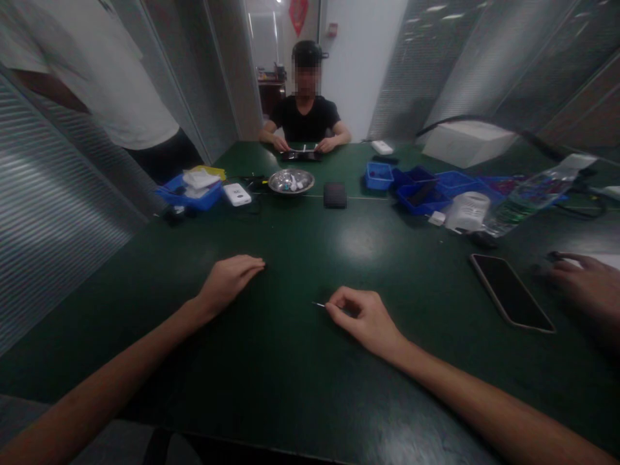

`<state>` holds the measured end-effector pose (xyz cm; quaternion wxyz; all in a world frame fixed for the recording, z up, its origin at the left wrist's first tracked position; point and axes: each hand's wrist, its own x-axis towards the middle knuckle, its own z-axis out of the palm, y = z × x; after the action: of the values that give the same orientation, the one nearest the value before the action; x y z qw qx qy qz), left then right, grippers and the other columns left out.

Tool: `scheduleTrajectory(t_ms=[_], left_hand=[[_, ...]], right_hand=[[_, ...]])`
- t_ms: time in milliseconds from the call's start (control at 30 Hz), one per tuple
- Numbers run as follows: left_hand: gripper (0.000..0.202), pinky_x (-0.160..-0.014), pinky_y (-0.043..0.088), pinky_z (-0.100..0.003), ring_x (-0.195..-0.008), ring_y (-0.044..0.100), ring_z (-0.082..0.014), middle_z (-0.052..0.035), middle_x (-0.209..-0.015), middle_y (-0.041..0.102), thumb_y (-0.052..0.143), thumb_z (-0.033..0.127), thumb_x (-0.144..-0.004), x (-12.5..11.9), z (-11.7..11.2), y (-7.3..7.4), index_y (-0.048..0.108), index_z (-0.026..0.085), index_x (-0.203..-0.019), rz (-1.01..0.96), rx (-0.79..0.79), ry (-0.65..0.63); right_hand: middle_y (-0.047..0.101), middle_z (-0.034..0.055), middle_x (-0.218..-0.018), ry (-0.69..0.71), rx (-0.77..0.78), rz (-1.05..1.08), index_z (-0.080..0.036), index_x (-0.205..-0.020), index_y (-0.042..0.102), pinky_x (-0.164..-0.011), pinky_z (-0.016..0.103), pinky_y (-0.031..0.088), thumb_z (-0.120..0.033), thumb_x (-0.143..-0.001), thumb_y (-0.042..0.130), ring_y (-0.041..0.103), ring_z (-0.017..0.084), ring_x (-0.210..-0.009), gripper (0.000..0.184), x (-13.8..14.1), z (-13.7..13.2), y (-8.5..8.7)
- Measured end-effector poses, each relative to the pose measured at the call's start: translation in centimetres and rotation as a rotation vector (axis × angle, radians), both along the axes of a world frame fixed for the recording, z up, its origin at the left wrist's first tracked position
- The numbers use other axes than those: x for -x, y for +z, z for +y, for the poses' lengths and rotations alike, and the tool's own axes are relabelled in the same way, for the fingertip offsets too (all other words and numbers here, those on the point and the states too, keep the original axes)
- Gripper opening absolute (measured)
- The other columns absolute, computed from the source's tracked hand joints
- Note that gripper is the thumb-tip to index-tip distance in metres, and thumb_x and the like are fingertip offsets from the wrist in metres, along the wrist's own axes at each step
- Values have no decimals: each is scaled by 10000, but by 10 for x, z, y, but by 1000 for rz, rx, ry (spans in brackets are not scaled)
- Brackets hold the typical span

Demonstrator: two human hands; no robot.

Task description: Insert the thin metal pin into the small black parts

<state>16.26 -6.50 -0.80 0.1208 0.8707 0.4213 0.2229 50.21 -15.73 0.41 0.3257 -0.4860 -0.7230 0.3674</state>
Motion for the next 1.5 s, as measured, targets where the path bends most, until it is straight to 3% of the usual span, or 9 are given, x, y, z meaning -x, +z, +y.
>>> scheduleTrajectory(t_ms=[133,267,633,933,1200,1500], left_hand=[[196,-977,531,-419,-1080,687,-227,-52,-1135,748,563,290,-1021,-81,-30,1,729,264,-1120,-139,93,-277],[186,-905,548,-374,-1029,676,-208,-52,-1115,713,652,243,-968,-112,-44,3,651,248,-1154,-210,233,-273],[426,-866,548,-357,-1051,663,-212,-60,-1177,659,696,162,-888,-107,-42,-3,578,307,-1270,-330,389,-205],[395,-1018,488,-369,-1135,615,-211,-64,-1224,648,674,149,-908,-110,-46,3,586,226,-1285,-299,392,-258],[378,-1008,477,-355,-1124,609,-198,-52,-1185,648,645,160,-942,-107,-45,3,572,233,-1305,-277,363,-260],[406,-980,482,-363,-1094,598,-207,-57,-1147,642,641,155,-926,-107,-47,10,567,228,-1318,-233,370,-275]], right_hand=[[695,3,-718,-74,-26,-26,-187,-827,713,-591,250,458,-308,-938,639,628,153,-637,180,-3,0,3],[682,-6,-697,-52,-20,-62,-187,-816,719,-568,247,429,-273,-924,644,606,147,-615,157,-9,1,6],[679,-12,-677,-43,30,-97,-186,-791,724,-566,250,415,-253,-920,641,595,143,-602,168,-15,6,8],[690,-4,-730,67,-57,-40,-186,-822,727,-607,248,423,-279,-941,640,616,142,-647,174,3,3,5],[675,-10,-705,-41,-39,-70,-181,-788,714,-601,248,423,-256,-922,639,609,143,-629,171,-2,1,9],[687,-18,-688,-1,19,-84,-181,-798,730,-578,238,403,-235,-917,638,591,132,-602,161,-2,4,10]])
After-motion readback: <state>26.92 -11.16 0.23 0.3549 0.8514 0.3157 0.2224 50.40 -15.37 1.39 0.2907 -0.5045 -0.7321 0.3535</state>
